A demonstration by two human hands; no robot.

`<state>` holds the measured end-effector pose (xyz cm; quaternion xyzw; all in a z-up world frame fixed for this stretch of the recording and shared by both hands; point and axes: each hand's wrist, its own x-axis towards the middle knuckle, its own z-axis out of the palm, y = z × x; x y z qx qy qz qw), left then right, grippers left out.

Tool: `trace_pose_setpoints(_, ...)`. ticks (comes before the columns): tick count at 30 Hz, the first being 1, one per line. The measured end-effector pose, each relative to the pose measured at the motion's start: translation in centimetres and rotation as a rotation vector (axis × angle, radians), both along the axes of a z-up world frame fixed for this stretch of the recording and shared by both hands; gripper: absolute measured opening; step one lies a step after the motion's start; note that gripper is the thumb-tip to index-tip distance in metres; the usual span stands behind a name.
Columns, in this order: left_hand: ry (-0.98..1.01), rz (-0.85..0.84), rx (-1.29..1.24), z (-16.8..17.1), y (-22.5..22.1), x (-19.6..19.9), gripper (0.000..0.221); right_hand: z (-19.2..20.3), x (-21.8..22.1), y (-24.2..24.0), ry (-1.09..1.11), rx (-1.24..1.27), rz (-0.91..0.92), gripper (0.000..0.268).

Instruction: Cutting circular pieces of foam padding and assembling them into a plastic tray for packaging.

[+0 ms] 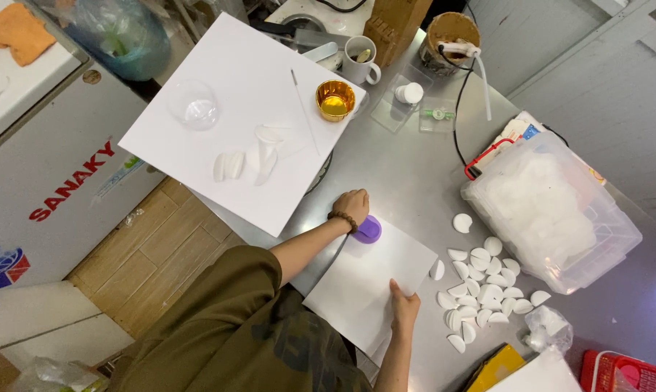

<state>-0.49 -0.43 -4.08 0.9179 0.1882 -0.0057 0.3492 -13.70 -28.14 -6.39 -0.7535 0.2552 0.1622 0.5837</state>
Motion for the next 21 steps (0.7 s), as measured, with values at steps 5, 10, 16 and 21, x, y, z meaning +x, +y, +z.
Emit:
trace_pose_setpoints(5,0.021,-0.003,-0.028,1.9,-0.4,-2.6,0.027,1.0,0.3,0.3,0.013,-0.006,-0.015,0.044)
trace_pose_setpoints(10,0.083,0.043,-0.150,3.3,-0.7,-4.0,0.024,1.1,0.0,0.8,0.011,-0.047,-0.009,0.045)
trace_pose_setpoints(16,0.077,0.031,-0.124,2.7,-0.7,-3.9,0.024,1.9,0.0,1.1,-0.025,-0.033,-0.001,0.046)
trace_pose_setpoints(21,0.067,0.031,-0.131,2.5,-0.7,-3.9,0.023,1.9,-0.1,1.1,-0.022,-0.046,-0.005,0.046)
